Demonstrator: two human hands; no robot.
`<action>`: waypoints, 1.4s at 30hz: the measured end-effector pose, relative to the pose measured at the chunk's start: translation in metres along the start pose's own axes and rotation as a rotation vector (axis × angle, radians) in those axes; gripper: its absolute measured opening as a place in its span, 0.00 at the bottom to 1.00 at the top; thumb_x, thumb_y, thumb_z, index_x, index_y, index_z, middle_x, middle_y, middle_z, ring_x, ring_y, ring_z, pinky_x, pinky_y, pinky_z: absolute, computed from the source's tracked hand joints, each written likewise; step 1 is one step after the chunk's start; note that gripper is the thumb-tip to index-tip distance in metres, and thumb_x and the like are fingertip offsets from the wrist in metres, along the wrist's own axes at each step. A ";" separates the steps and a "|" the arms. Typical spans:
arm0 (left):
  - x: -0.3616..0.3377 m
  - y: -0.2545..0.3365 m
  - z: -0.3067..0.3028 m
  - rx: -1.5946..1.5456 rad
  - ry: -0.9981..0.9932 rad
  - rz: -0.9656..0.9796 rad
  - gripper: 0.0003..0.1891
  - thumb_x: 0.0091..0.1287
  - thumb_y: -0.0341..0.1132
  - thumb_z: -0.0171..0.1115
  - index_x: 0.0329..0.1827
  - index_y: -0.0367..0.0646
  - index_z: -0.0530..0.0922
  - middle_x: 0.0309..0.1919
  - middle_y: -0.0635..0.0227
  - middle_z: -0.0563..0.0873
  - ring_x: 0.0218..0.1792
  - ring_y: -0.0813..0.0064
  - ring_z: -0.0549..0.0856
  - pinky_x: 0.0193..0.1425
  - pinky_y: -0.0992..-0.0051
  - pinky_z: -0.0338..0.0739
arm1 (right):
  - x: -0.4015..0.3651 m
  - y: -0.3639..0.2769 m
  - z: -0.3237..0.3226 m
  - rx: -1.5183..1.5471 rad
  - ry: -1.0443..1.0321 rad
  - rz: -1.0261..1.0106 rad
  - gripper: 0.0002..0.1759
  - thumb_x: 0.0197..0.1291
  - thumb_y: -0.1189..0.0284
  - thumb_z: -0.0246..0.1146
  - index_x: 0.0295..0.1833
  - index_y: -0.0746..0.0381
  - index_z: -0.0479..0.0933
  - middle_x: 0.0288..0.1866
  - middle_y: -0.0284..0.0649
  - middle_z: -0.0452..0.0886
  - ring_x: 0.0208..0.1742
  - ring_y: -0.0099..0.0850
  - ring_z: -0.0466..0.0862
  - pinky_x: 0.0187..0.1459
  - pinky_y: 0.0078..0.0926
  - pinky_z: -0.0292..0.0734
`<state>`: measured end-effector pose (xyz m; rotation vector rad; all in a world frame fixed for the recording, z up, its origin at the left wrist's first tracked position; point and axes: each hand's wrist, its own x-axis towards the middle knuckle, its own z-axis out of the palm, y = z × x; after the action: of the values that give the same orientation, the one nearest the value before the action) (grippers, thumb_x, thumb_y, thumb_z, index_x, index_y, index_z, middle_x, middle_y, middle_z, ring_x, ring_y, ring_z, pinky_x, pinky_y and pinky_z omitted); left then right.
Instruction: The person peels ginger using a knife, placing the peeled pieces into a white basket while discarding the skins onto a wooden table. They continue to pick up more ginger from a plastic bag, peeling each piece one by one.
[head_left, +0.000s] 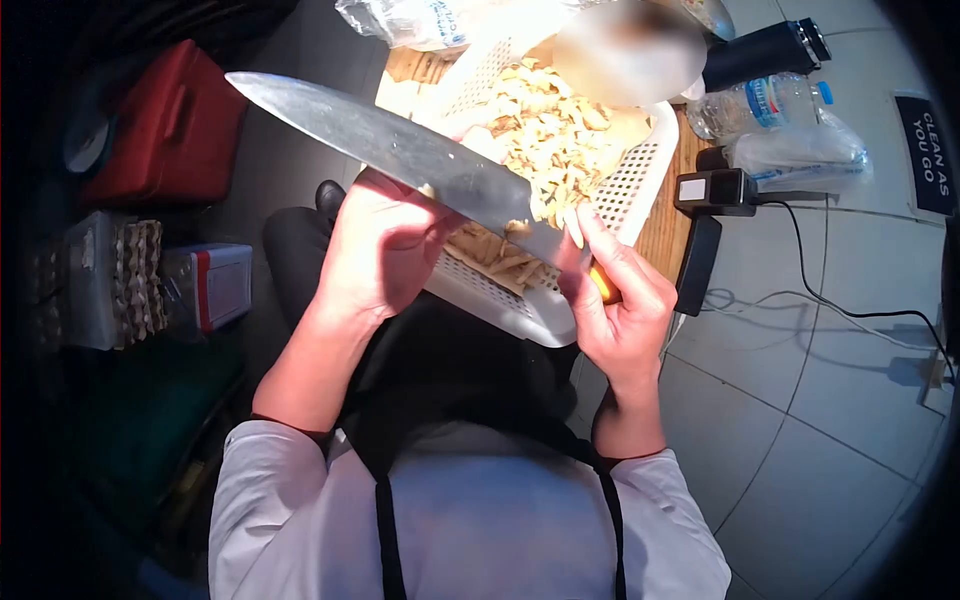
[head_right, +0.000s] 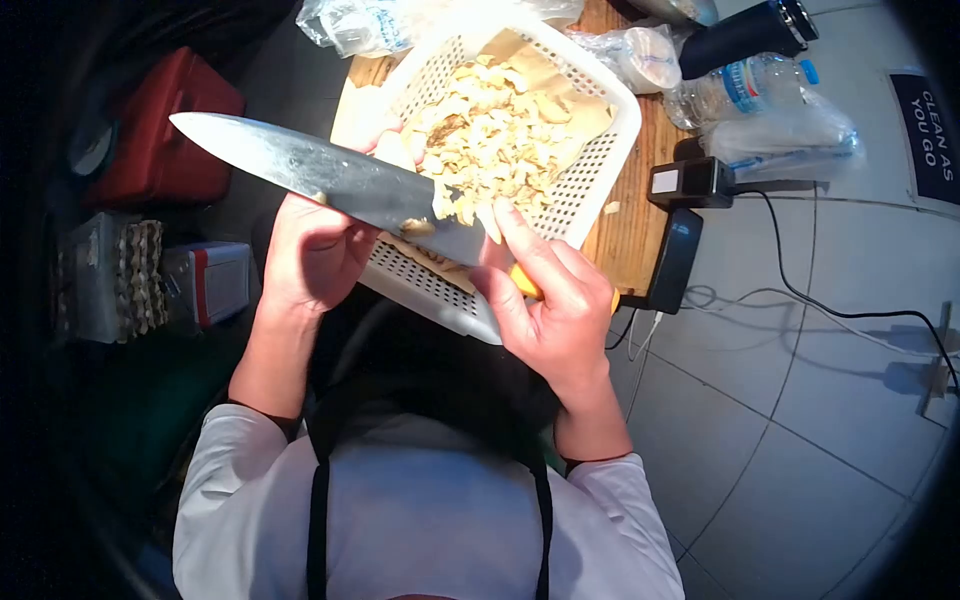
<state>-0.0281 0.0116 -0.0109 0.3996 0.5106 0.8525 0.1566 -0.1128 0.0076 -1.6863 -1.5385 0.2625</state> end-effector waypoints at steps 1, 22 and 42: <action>0.001 -0.001 -0.012 0.003 0.004 -0.015 0.41 0.48 0.14 0.45 0.74 0.29 0.65 0.62 0.53 0.80 0.57 0.64 0.86 0.64 0.73 0.83 | 0.000 -0.001 0.002 -0.010 -0.006 -0.003 0.29 0.51 0.78 0.75 0.62 0.65 0.82 0.32 0.45 0.86 0.29 0.34 0.84 0.35 0.28 0.79; -0.002 -0.016 -0.011 0.108 0.072 0.056 0.20 0.71 0.18 0.59 0.66 0.30 0.75 0.52 0.55 0.87 0.49 0.68 0.89 0.48 0.75 0.87 | -0.018 -0.003 0.003 -0.087 0.007 -0.022 0.29 0.53 0.69 0.78 0.62 0.63 0.83 0.26 0.44 0.82 0.25 0.37 0.81 0.30 0.32 0.75; -0.004 -0.011 0.000 0.270 -0.130 0.032 0.18 0.69 0.28 0.64 0.61 0.32 0.75 0.48 0.62 0.83 0.46 0.75 0.81 0.54 0.75 0.76 | 0.008 -0.001 -0.009 0.168 0.090 0.194 0.21 0.66 0.78 0.67 0.63 0.71 0.79 0.42 0.44 0.89 0.39 0.25 0.86 0.46 0.24 0.82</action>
<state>-0.0234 0.0018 -0.0161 0.7077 0.5003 0.7847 0.1636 -0.1088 0.0167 -1.6911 -1.2529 0.4006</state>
